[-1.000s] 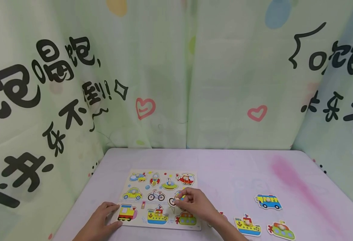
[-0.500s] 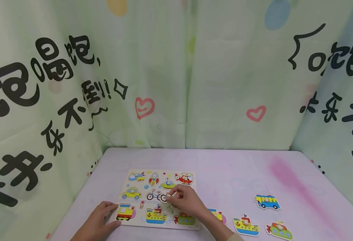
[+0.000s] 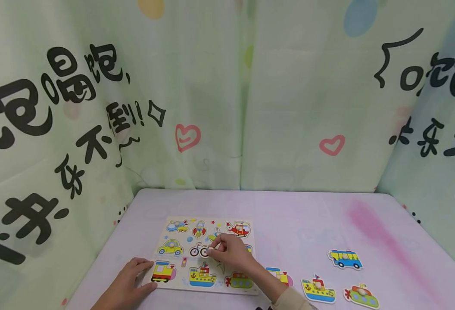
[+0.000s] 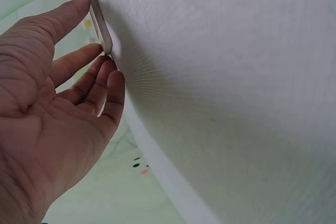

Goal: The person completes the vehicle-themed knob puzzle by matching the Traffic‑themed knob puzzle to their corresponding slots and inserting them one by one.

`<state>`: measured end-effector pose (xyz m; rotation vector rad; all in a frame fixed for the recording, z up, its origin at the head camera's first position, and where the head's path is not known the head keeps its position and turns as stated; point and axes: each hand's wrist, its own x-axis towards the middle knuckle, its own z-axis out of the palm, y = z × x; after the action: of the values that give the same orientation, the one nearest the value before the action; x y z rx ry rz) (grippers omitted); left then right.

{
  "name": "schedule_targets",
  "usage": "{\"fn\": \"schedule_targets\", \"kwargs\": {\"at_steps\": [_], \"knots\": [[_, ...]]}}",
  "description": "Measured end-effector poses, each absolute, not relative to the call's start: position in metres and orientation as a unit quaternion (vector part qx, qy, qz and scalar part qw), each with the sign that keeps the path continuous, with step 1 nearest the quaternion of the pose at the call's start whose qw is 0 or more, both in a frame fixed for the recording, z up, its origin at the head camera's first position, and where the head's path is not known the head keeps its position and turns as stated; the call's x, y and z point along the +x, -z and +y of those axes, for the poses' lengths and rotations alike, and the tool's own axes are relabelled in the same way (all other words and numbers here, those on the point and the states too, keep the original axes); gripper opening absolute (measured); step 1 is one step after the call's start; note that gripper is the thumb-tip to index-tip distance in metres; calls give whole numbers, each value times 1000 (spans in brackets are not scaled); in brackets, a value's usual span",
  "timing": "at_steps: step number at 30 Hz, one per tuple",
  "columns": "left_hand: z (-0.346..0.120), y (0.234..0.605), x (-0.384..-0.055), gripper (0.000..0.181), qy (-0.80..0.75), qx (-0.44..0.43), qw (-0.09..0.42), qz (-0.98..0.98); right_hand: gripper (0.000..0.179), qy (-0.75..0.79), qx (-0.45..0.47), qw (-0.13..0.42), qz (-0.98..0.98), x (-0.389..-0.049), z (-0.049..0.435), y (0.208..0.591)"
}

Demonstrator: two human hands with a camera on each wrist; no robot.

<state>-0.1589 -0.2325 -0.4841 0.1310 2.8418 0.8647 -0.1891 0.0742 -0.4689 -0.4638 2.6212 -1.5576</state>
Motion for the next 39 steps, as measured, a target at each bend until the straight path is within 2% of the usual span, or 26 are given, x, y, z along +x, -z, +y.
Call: {"fn": "schedule_targets", "kwargs": {"at_steps": [11, 39], "knots": [[-232, 485, -160, 64, -295, 44, 83, 951, 14, 452, -167, 16, 876, -194, 65, 467], [-232, 484, -159, 63, -287, 53, 75, 953, 16, 382, -138, 34, 913, -206, 36, 469]]}}
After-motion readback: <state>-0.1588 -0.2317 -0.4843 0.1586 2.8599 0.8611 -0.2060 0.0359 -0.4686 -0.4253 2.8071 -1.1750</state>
